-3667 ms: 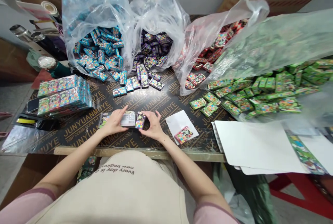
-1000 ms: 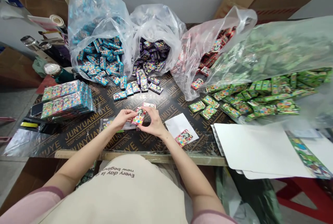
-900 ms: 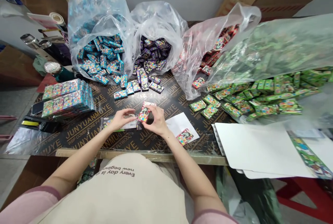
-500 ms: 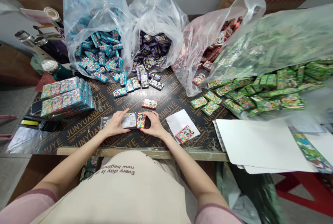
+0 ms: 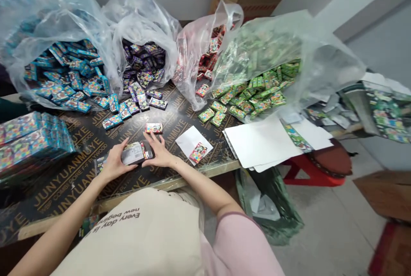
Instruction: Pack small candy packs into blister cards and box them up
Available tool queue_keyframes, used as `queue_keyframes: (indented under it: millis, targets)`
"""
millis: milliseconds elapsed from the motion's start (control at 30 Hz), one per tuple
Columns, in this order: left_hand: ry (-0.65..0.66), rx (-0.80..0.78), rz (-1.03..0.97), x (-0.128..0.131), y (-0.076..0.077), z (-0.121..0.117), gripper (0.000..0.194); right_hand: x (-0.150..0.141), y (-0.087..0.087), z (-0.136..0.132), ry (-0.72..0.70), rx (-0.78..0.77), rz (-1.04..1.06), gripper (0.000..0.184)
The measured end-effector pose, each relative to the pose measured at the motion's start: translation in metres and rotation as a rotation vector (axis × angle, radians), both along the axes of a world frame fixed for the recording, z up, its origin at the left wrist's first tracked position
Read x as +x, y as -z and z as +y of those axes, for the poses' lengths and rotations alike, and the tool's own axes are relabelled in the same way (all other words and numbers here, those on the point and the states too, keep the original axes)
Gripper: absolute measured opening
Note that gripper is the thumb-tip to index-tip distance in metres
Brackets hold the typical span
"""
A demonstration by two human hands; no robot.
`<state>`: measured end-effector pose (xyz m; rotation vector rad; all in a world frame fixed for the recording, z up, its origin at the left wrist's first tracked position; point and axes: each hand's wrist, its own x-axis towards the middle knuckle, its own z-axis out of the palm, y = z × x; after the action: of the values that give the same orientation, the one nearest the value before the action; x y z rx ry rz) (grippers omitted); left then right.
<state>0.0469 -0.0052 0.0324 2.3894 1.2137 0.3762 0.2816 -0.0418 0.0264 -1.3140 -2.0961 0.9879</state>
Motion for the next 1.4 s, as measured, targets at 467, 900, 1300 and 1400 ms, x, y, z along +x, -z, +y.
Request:
queue_keyframes:
  millis: [467,900,1300,1400]
  targets:
    - [-0.023,0.011,0.046,0.014,-0.012,-0.001,0.084,0.221,-0.007,0.05,0.931,0.096,-0.484,0.074]
    - [-0.587,-1.196,-1.028,0.087,-0.045,-0.005,0.044,0.003,-0.035,-0.007,0.181,0.085,0.434,0.088]
    - [-0.006,-0.149,0.07,-0.006,-0.021,0.003,0.11,0.021,-0.006,0.003,0.32,0.252,-0.103,0.062]
    - [0.015,-0.126,0.116,-0.017,-0.008,-0.001,0.107,0.021,0.007,0.001,0.19,0.156,-0.069,0.064]
